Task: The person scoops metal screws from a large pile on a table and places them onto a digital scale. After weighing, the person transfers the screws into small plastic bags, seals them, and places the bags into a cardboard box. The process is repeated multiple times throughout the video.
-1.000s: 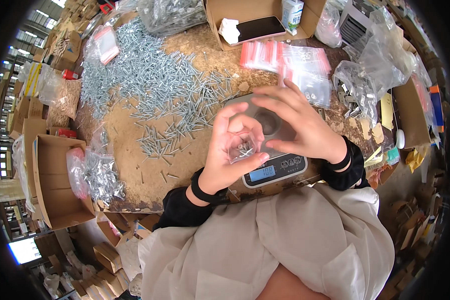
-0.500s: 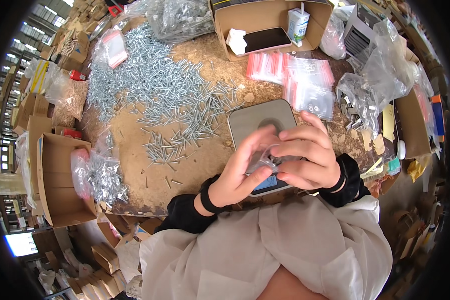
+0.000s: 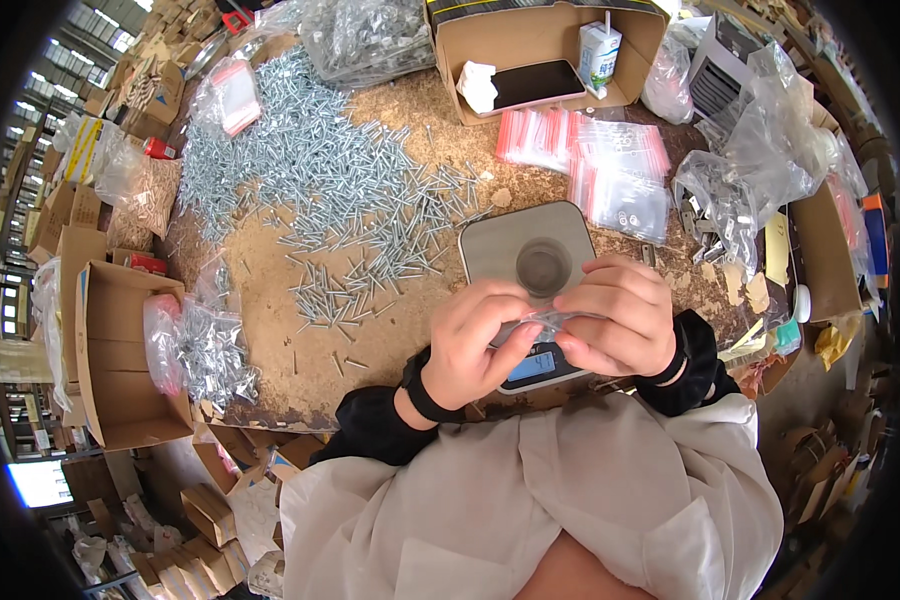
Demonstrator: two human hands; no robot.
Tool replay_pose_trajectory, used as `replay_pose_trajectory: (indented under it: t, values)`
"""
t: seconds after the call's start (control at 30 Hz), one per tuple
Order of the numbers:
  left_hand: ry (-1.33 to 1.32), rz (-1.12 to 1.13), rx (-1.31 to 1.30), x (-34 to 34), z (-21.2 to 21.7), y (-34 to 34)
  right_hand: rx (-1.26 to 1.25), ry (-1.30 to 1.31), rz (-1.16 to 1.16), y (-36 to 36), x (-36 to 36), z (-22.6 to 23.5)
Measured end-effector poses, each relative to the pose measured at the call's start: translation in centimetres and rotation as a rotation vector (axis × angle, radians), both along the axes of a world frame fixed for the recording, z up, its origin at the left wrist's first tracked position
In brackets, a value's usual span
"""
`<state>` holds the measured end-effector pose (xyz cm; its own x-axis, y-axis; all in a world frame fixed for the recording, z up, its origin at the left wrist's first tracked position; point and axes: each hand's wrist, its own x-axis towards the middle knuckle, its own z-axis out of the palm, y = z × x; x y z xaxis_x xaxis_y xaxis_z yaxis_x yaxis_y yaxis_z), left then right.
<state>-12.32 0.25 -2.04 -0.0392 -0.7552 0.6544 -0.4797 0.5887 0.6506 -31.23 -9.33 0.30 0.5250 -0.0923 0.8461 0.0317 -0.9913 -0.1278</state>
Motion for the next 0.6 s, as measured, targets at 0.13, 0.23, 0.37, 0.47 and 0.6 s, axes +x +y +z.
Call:
replay_pose_trajectory:
  t: [0.13, 0.23, 0.37, 0.47, 0.6]
  values:
    - [0.073, -0.029, 0.012, -0.17, -0.01, 0.3, 0.0, -0.003, -0.009, 0.02, -0.01, 0.01]
    - [0.084, -0.053, -0.015, -0.06, 0.0, 0.52, 0.007, -0.007, 0.001, 0.1, -0.03, 0.08]
    - [0.078, -0.076, -0.014, -0.03, -0.02, 0.56, 0.113, 0.01, 0.01, 0.38, 0.5, 0.27]
    - [0.006, -0.11, -0.059, 0.02, 0.12, 0.38, 0.235, 0.049, 0.079, 0.33, 0.69, -0.13]
    - [-0.05, -0.108, -0.081, 0.05, 0.17, 0.27, 0.302, 0.089, 0.175, 0.26, 0.65, -0.23]
